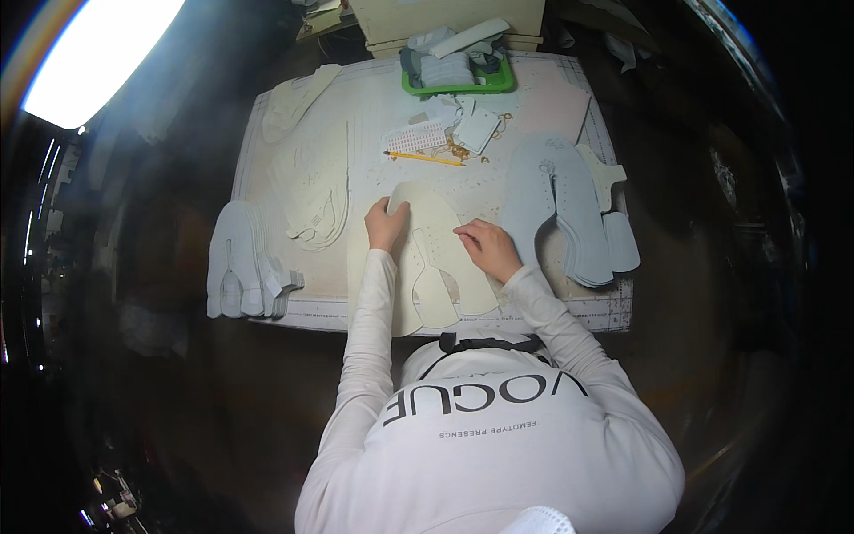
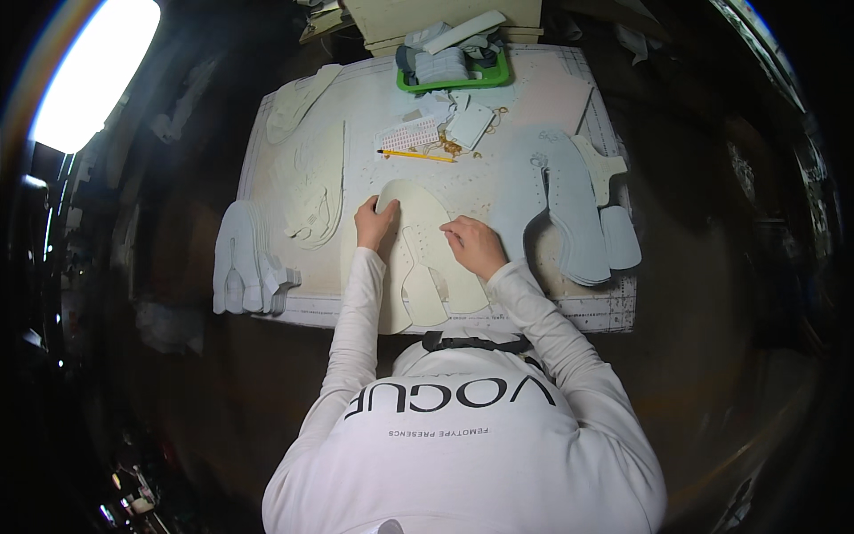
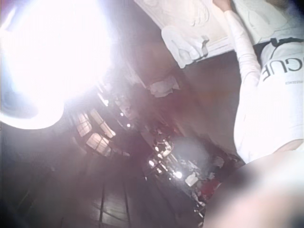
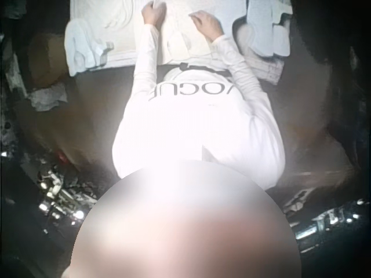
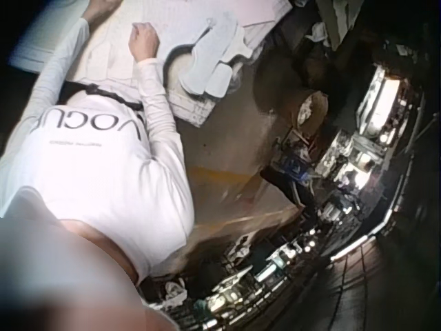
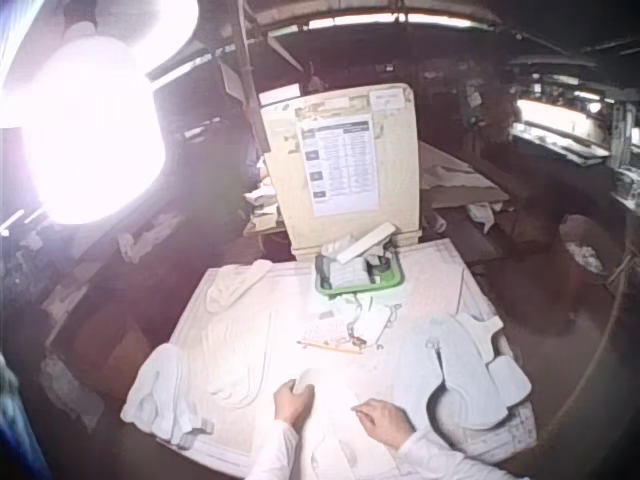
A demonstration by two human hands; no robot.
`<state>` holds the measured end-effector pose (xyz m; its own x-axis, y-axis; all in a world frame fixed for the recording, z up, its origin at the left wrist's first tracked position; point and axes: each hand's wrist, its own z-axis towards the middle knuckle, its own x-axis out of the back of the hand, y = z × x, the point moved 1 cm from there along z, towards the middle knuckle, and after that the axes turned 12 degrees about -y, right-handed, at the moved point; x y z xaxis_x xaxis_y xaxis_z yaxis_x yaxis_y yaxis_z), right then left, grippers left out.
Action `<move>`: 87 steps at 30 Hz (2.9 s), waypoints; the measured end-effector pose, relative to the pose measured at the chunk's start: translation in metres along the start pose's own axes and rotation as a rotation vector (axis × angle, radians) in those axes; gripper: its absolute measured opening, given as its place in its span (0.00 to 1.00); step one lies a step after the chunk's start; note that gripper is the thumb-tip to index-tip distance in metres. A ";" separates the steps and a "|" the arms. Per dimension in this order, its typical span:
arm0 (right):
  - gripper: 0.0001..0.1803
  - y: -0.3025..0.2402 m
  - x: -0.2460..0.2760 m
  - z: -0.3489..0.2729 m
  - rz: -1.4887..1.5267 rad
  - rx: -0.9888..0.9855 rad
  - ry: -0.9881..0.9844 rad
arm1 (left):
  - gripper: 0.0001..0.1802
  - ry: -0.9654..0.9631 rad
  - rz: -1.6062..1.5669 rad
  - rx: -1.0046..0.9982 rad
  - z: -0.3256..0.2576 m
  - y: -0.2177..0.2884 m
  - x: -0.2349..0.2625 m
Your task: The person inspects white fabric shoe parts by picking them up, turning them over, and checking edges and holes. They then walk to another table, pick up a plastic bag, and write on a notepad with a pen.
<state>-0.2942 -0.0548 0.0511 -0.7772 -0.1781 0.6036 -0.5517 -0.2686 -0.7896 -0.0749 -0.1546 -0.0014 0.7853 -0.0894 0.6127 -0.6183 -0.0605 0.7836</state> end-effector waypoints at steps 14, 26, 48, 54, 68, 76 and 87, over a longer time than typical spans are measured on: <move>0.17 -0.058 0.067 0.015 0.459 0.075 -0.058 | 0.18 -0.472 -0.709 -0.126 -0.095 0.134 0.047; 0.22 -0.078 0.045 -0.017 1.128 -0.090 -0.233 | 0.24 -0.504 -0.983 0.040 -0.135 0.143 0.047; 0.27 -0.086 0.044 -0.017 1.173 -0.061 -0.275 | 0.23 -0.458 -0.993 0.016 -0.140 0.148 0.060; 0.26 -0.089 0.049 -0.017 1.226 -0.132 -0.288 | 0.21 -0.493 -1.023 0.028 -0.138 0.152 0.064; 0.11 -0.111 0.083 0.032 0.124 0.204 -0.357 | 0.17 -0.162 -0.338 -0.512 -0.114 0.167 0.053; 0.14 -0.103 0.072 0.041 0.596 -0.008 -0.585 | 0.20 -0.083 -0.645 -0.364 -0.096 0.154 0.050; 0.26 -0.083 0.040 0.023 0.782 -0.086 -0.597 | 0.21 0.036 -0.662 -0.309 -0.065 0.137 0.065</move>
<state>-0.2724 -0.0615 0.1434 -0.6650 -0.7308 -0.1541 0.0137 0.1944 -0.9808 -0.1065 -0.1038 0.1528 0.9951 -0.0986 -0.0006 0.0198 0.1937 0.9809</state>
